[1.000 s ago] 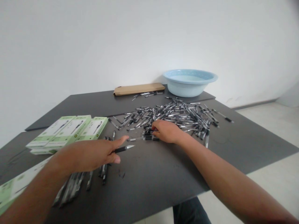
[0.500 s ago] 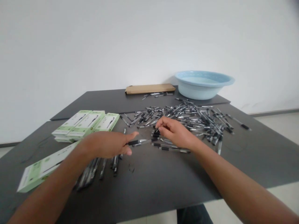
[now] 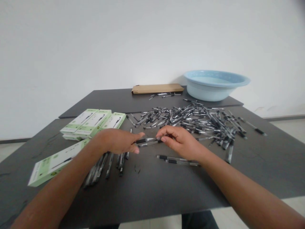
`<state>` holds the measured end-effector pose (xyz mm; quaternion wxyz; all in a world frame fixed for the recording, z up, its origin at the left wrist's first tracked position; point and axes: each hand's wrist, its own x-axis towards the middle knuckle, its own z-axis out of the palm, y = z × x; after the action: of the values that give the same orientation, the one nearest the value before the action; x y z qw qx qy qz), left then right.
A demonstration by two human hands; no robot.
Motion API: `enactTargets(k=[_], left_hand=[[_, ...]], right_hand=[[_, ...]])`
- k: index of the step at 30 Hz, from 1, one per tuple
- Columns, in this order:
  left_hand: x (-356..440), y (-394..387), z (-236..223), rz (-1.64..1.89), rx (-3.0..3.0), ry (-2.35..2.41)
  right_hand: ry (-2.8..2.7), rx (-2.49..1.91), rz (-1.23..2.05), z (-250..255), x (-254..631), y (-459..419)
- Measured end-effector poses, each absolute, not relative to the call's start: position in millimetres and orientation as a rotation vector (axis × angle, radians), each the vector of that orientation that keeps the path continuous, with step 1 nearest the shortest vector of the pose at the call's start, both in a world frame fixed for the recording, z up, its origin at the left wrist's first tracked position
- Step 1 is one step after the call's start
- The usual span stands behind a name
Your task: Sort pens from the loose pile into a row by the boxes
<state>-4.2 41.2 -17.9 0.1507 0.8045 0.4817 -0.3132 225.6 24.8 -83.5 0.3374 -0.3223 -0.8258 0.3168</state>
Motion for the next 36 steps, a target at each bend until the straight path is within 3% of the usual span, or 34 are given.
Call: enactTargets(k=[19, 36], left_hand=[[9, 38, -21, -0.967, 2.345, 1.313], [14, 29, -15, -0.932, 2.382, 1.344]], right_hand=[[-2.243, -0.822, 0.526, -88, 212, 14], [-2.327, -0.964, 0.507, -86, 201, 0]])
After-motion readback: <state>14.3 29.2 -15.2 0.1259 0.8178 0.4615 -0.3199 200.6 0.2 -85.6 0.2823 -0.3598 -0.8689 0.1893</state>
